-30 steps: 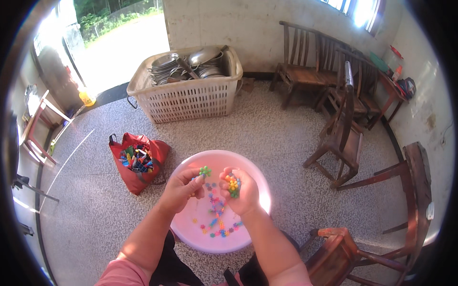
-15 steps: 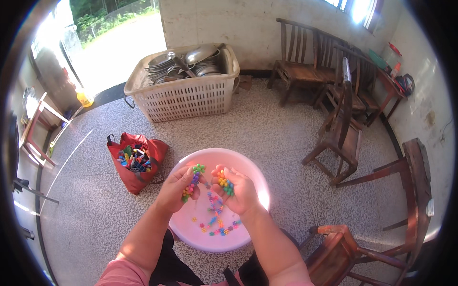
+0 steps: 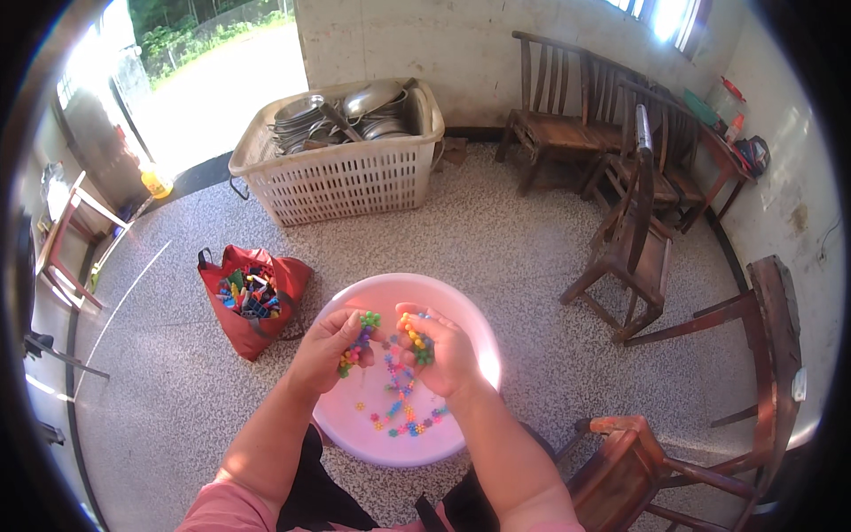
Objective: Assembling colorful plastic toy building blocks into a chain structure.
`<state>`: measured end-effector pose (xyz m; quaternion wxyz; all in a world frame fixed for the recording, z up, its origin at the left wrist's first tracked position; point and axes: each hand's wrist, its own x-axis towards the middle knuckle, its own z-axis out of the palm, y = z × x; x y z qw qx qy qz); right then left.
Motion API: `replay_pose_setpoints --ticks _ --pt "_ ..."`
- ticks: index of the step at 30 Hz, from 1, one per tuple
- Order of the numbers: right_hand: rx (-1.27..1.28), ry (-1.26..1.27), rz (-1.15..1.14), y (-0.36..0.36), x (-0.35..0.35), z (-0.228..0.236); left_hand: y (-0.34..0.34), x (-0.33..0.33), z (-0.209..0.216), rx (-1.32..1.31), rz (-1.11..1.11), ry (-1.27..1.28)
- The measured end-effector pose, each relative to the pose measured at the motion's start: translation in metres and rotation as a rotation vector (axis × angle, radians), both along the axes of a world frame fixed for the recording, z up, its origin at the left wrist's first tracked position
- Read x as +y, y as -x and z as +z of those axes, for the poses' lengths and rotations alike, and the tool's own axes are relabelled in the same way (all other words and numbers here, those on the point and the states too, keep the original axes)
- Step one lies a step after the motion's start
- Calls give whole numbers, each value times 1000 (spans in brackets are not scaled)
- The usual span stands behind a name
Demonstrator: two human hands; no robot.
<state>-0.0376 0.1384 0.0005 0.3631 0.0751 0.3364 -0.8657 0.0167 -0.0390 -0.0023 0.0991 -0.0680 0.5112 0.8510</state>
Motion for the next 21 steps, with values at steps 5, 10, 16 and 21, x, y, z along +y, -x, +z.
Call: replay_pose_setpoints --ticks 5,10,16,21 --pt "18 -49 -25 -3 -2 6 -2 -2 -4 58 -10 14" --pt "345 -312 11 -7 -1 10 -1 0 1 114 -16 238" --pt "822 -676 75 -12 -1 12 -2 1 -2 249 -51 336" --pt "1188 -785 -40 -12 -1 12 -2 2 -5 244 -42 344"
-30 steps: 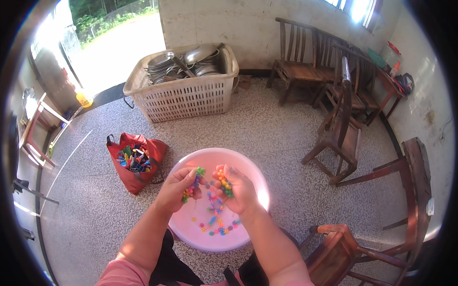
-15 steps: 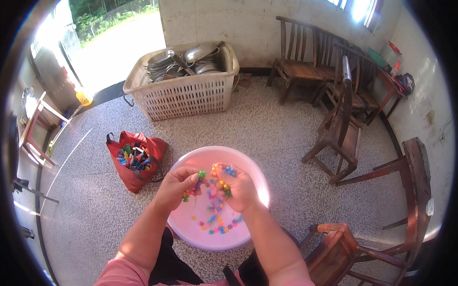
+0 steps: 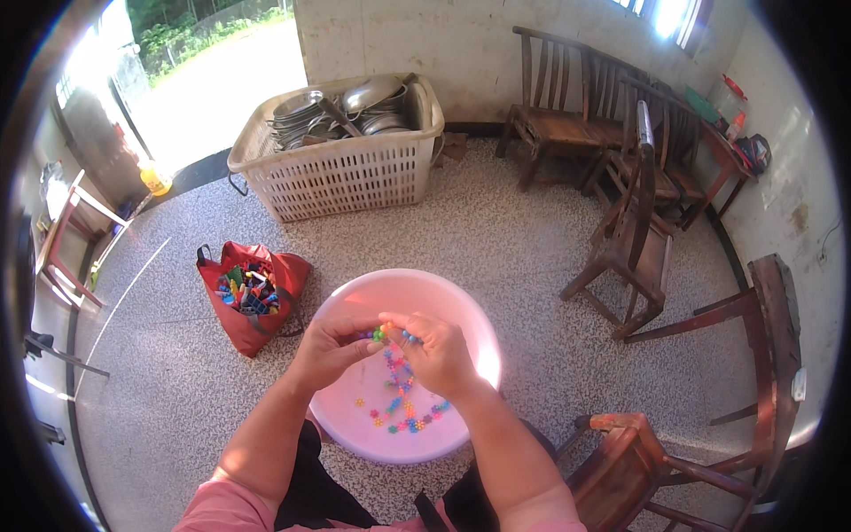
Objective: Assembling colorful plastic toy building blocks into a chain structure.
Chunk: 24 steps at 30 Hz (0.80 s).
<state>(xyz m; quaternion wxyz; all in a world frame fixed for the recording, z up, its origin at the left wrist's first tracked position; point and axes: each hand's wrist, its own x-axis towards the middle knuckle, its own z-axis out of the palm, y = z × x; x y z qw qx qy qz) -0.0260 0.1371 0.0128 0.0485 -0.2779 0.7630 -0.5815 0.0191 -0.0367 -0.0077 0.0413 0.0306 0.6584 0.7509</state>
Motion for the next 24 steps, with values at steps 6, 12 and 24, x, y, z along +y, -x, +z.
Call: replay_pose_setpoints --ticks 6,12,24 --pt "70 -34 -12 1 0 0 -1 3 3 42 77 87" --pt "97 -19 12 1 -1 -6 -2 0 -4 -12 67 58" --pt "32 -38 -17 -1 -4 -9 -4 1 -2 -50 106 73"
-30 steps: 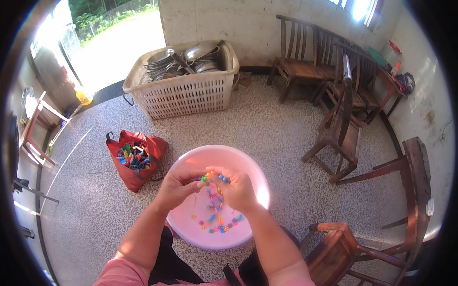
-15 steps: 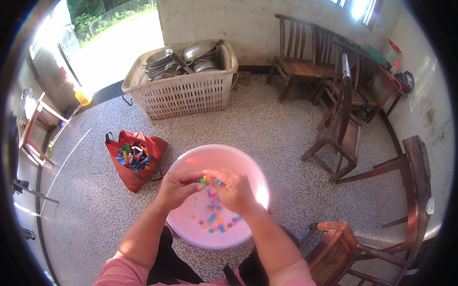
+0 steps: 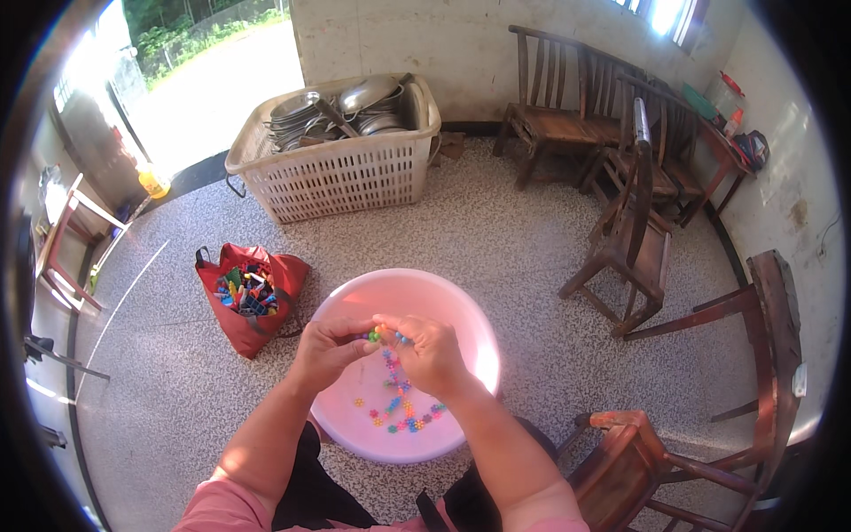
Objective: Assembling colorful plastic toy building blocks into a chain structure.
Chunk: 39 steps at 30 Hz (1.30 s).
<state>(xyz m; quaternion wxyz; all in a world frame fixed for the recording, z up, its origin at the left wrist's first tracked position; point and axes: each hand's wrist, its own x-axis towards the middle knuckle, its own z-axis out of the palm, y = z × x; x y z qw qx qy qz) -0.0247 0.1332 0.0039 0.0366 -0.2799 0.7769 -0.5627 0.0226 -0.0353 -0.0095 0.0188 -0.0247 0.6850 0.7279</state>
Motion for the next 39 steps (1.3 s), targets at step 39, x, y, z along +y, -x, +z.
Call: replay_pose_setpoints --ticks 39 --pt "349 19 -81 -5 -4 3 3 -2 6 -41 16 10"
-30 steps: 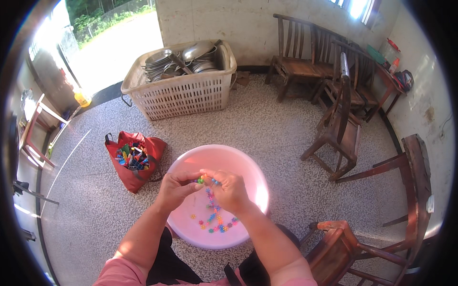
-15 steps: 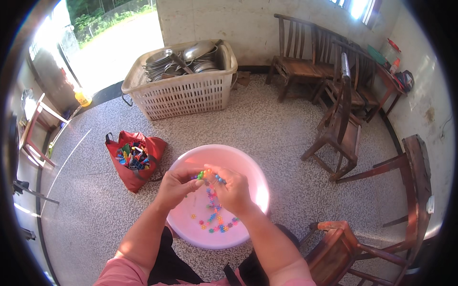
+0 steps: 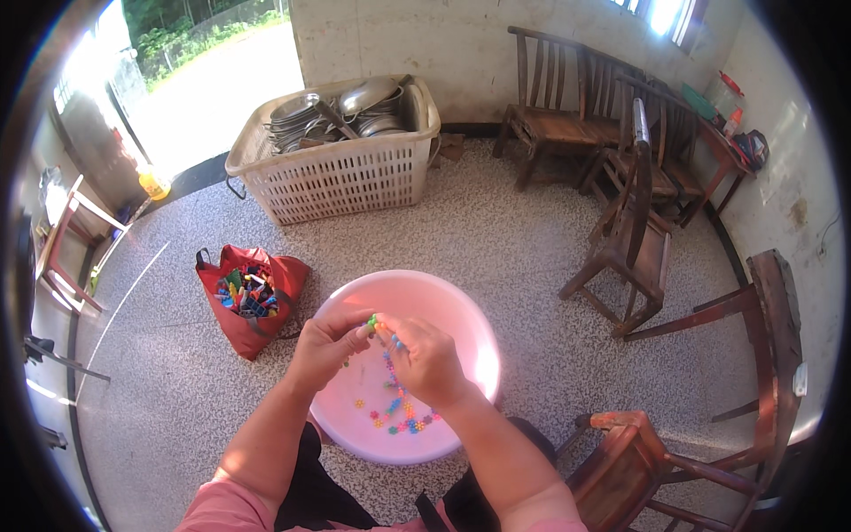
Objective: Assembling colorful plastic toy building blocks into a chain structure.
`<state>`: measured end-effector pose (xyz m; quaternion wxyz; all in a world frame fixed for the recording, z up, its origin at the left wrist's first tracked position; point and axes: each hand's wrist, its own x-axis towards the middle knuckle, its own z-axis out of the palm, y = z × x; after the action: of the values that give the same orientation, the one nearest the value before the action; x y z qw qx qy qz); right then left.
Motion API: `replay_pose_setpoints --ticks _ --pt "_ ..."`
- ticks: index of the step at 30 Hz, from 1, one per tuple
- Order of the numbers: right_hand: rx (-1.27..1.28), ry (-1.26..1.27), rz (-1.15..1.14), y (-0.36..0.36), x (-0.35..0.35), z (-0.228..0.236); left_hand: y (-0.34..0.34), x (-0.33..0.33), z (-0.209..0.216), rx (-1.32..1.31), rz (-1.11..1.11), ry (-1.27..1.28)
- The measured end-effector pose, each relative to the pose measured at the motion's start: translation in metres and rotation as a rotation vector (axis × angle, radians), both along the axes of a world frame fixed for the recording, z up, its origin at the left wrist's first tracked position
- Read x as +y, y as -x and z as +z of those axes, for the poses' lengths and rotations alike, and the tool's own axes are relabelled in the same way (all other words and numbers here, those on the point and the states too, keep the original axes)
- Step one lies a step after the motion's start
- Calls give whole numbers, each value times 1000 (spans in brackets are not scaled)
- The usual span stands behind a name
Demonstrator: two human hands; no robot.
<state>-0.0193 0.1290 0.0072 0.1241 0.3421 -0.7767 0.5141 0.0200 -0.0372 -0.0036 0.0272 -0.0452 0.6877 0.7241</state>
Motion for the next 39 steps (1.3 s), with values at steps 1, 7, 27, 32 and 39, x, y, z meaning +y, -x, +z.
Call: replay_pose_setpoints --ticks 1,7,27,32,39 --pt "9 9 -13 0 0 1 0 0 0 4 -7 -10" --pt "-3 -43 11 0 4 0 1 3 -2 15 -27 -88" --pt "226 -152 -13 2 -7 -14 0 6 -6 -4 70 39" --pt "156 -233 3 3 -5 -15 2 7 -8 -31 41 6" --pt "-16 -25 14 2 -9 -16 4 4 -15 7 10 -49"
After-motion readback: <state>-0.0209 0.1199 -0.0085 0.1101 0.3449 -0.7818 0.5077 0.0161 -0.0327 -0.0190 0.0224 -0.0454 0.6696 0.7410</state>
